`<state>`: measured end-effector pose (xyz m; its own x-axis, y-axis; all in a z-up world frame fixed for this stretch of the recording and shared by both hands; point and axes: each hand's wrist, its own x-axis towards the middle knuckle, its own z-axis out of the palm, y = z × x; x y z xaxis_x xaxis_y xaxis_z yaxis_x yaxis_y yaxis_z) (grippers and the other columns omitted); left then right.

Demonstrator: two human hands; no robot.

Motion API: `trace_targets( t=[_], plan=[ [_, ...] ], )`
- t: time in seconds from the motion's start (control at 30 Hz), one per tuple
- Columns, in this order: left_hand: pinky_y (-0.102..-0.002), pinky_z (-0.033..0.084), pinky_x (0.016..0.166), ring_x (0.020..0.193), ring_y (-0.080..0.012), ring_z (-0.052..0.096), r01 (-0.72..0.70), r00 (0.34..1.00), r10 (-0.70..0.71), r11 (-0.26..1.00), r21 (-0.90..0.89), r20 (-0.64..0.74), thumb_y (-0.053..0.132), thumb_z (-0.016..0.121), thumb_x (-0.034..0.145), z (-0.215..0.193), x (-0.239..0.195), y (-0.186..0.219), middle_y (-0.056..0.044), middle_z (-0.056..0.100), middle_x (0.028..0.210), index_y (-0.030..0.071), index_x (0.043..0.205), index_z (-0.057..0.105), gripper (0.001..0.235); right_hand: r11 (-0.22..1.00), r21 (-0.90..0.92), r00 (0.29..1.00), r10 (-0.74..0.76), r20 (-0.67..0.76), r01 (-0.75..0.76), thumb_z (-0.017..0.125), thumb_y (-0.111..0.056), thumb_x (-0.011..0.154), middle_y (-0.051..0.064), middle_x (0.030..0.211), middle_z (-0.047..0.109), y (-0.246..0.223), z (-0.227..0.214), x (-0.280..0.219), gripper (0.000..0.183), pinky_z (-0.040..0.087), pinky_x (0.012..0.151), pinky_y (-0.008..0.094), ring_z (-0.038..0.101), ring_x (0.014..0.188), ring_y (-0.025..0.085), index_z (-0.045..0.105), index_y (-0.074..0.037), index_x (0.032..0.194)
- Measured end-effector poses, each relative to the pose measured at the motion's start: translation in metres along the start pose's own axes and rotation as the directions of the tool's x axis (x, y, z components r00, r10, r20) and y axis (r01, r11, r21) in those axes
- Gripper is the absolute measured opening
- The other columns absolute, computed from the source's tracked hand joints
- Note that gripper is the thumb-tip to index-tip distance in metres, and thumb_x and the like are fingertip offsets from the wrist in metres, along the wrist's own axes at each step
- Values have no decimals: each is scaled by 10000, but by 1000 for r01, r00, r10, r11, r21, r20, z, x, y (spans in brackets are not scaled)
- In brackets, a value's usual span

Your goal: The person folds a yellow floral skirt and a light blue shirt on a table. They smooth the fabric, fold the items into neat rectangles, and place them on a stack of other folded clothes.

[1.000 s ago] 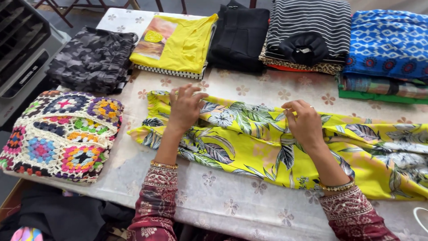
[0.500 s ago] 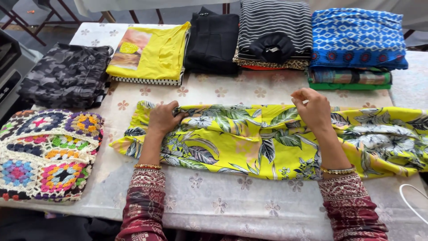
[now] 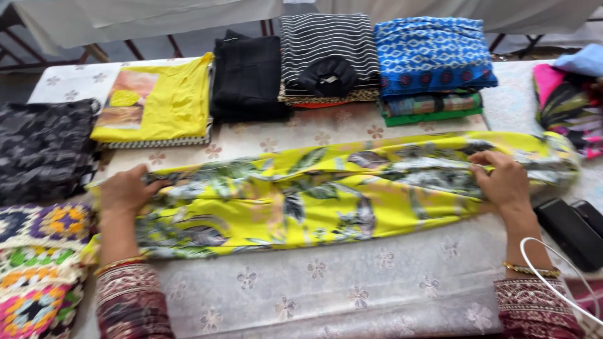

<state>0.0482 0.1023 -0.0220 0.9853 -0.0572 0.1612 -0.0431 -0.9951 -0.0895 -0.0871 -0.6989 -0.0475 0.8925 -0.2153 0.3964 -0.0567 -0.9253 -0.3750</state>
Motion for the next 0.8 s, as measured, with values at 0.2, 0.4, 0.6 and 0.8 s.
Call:
trace_targets(
  t=[0.2, 0.4, 0.6, 0.8],
  plan=[
    [-463, 487, 899, 1014, -265, 721, 15, 993, -1, 993, 121, -117, 684, 703, 879, 25, -8, 3, -86, 774, 1076, 175, 1144, 723, 575, 983, -174, 997, 39, -61, -49, 714, -127, 909, 92, 1122, 726, 47, -43, -39, 236, 543, 990, 423, 660, 1084, 312, 780, -187, 1127],
    [-688, 103, 1135, 1466, -415, 155, -514, 846, 526, 767, -384, -82, 357, 754, 649, -2, -87, 106, -224, 208, 1546, 337, 1481, 468, 881, 967, -243, 997, -83, 4, 81, 704, -114, 790, 23, 1384, 635, 69, -52, -64, 457, 451, 1205, 429, 560, 1280, 270, 698, -213, 1236],
    [-708, 31, 1103, 1539, -337, 165, -514, 828, 554, 812, -277, 89, 238, 739, 506, -19, -139, 139, -32, 283, 1650, 432, 1547, 442, 1100, 926, -375, 996, 63, 60, -36, 702, -144, 789, 31, 1494, 573, 87, -41, -44, 561, 425, 1110, 533, 492, 1417, 320, 650, -207, 1344],
    [-686, 171, 1219, 1492, -165, 341, -341, 937, 339, 940, 7, 79, 55, 682, 629, -19, -129, 133, 104, 407, 1560, 491, 1512, 429, 1017, 825, -562, 996, 90, 26, -60, 686, -128, 769, 0, 1347, 691, 181, -26, -2, 440, 432, 1060, 570, 548, 1354, 242, 758, -264, 1181]
  ],
)
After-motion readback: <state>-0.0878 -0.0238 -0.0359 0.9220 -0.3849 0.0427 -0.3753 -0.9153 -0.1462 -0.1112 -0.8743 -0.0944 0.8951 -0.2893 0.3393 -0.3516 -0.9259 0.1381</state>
